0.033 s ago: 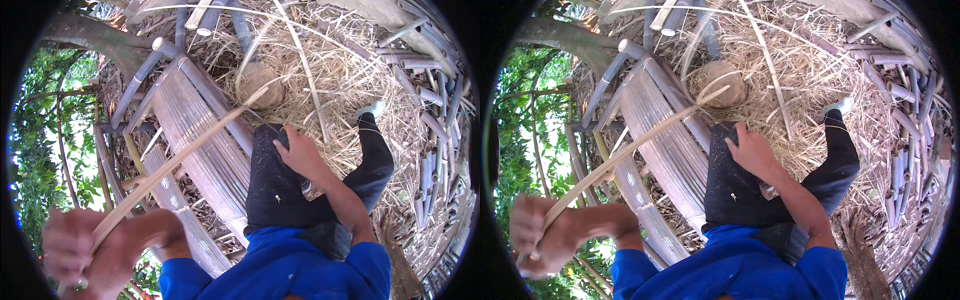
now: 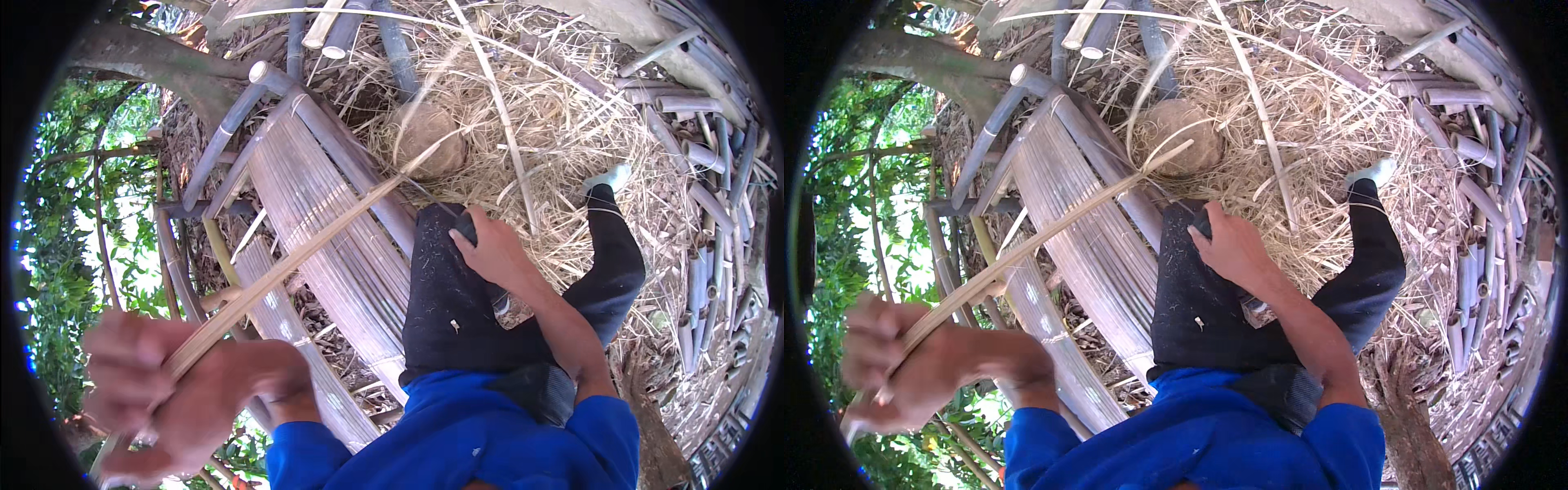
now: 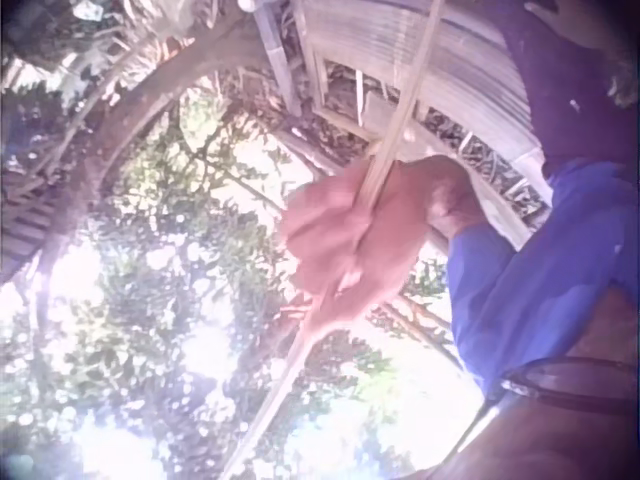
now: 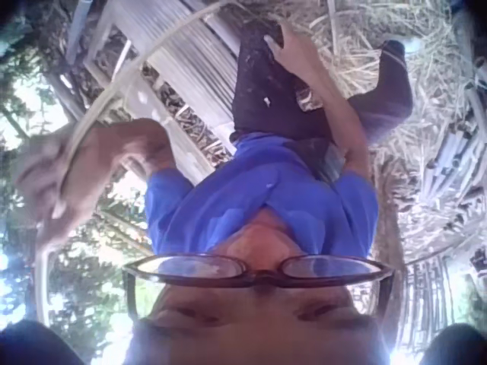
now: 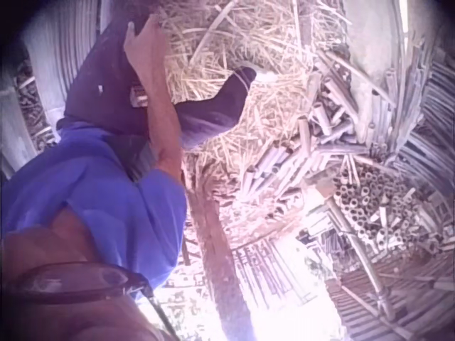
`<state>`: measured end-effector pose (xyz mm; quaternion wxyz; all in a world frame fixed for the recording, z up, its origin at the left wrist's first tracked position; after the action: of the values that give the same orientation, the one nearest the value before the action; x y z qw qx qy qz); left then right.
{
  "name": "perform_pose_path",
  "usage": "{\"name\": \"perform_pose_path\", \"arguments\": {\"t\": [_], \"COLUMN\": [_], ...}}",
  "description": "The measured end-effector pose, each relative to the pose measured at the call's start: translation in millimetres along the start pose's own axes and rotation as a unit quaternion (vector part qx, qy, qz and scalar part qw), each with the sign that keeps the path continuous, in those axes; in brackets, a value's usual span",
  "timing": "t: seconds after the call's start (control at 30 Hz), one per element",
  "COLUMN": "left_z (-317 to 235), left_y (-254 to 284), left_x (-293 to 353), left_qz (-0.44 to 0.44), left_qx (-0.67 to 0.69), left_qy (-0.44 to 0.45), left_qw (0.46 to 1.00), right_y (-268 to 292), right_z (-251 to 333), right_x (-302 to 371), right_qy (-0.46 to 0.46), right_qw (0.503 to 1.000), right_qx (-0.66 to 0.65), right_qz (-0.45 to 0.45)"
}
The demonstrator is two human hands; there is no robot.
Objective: The person splits a long bamboo strip using a blade, repeatedly pulling the blade through the wood and then further dividing the resulting pieces by hand and with the tool while sitting on a bamboo platform.
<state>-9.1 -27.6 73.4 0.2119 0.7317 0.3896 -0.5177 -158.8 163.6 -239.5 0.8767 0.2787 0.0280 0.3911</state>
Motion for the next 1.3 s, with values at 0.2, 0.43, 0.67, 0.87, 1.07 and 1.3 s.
{"name": "perform_pose_path", "arguments": {"t": [0.2, 0.43, 0.67, 0.87, 1.07, 1.3], "left_z": [43, 43, 58, 61, 89, 110], "left_y": [-50, -66, -73, -67, -54, -67], "left_x": [64, 68, 61, 64, 100, 99], "left_qz": [-0.11, -0.139, -0.186, -0.147, -0.063, -0.015], "left_qx": [-0.149, -0.169, -0.117, -0.138, -0.108, -0.075], "left_qy": [-0.091, -0.098, -0.123, -0.131, -0.043, -0.02], "left_qw": [0.979, 0.971, 0.968, 0.971, 0.991, 0.997], "right_y": [9, 18, -16, -33, -50, -56], "right_z": [-1, 64, 0, -42, -83, -95], "right_x": [4, 1, -55, -91, -117, -156], "right_qy": [-0.015, 0.23, 0.071, 0.066, -0.002, 0.004], "right_qw": [0.999, 0.969, 0.996, 0.995, 0.989, 0.993], "right_qx": [-0.021, -0.092, 0.045, 0.067, 0.139, 0.106], "right_qz": [0.028, 0.027, -0.016, 0.038, 0.051, 0.046]}}
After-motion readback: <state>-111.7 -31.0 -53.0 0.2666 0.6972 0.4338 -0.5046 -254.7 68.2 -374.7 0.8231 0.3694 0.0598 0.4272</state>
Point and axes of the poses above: each hand's wrist, its own x-axis away from the middle knuckle, its own y-axis out of the back of the hand, z = x × y, the point moved 2 cm from there along -x, towards the middle knuckle, and after that the axes turned 7 degrees about -x, right-handed, at the moved point
